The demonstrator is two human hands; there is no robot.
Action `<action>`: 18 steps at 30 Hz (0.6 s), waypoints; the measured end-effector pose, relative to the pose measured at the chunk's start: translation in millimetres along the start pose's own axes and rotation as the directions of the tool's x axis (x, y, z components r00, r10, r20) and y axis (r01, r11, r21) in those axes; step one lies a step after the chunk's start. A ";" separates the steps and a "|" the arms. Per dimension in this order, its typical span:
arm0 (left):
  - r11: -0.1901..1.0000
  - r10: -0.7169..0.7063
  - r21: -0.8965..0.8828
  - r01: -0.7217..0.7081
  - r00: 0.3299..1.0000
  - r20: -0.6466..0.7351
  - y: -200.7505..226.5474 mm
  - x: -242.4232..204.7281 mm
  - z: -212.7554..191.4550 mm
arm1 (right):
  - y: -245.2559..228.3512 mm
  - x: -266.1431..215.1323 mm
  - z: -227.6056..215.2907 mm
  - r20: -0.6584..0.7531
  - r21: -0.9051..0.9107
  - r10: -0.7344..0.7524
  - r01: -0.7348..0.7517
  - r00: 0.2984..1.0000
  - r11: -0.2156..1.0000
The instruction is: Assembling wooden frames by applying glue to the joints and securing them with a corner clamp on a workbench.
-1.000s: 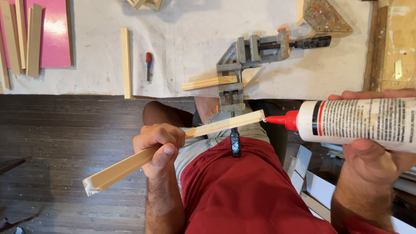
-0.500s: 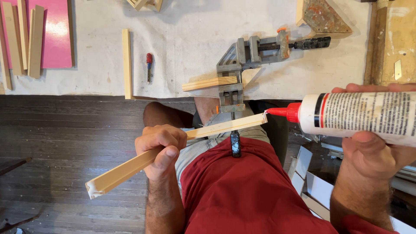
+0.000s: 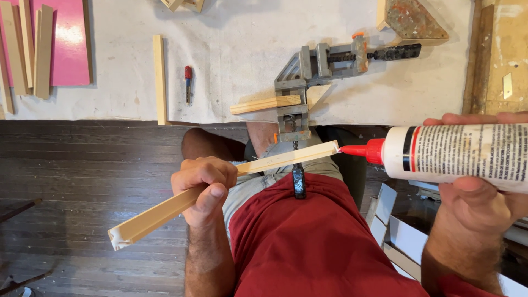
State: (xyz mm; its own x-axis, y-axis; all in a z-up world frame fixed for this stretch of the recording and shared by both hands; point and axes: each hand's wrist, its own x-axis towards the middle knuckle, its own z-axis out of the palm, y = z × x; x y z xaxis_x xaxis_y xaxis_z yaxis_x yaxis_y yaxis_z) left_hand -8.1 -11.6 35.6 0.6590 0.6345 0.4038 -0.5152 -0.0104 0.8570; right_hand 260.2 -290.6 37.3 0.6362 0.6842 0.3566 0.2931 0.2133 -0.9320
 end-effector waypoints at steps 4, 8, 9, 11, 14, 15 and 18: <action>1.000 0.001 0.001 -0.001 1.000 0.007 0.9 1.2 1.5 | -11.4 7.7 16.8 -0.014 -0.060 -0.055 0.054 0.998 0.997; 1.000 0.019 -0.010 -0.019 1.000 0.007 1.1 1.4 1.0 | -2.4 3.8 1.7 0.014 -0.022 -0.007 0.007 1.000 1.000; 1.000 0.019 -0.010 -0.019 1.000 0.007 0.9 1.1 0.8 | -1.5 1.9 0.4 0.014 -0.022 -0.007 0.008 1.000 1.000; 1.000 0.012 -0.015 -0.012 1.000 -0.004 0.4 0.6 0.8 | 0.1 -2.5 -2.4 -0.023 -0.058 0.000 -0.001 1.000 0.998; 1.000 0.012 -0.021 -0.012 1.000 0.002 -1.0 0.5 0.8 | 8.7 -3.9 -8.4 0.008 0.052 -0.016 0.015 1.000 0.999; 1.000 0.011 -0.021 -0.011 1.000 0.005 -0.6 1.1 1.5 | 4.3 -0.8 -3.4 0.005 0.052 -0.016 0.016 1.000 0.999; 1.000 0.010 -0.017 -0.009 1.000 0.006 0.6 2.6 2.7 | -7.2 5.5 11.0 0.010 0.026 -0.047 0.047 0.999 0.999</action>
State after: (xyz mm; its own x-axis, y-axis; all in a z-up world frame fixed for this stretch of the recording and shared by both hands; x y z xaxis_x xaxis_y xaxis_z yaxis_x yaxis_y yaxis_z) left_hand -5.2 -12.1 38.1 0.6575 0.6294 0.4141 -0.5308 -0.0030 0.8475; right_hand 253.7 -280.7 45.3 0.6147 0.6801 0.3995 0.3039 0.2632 -0.9156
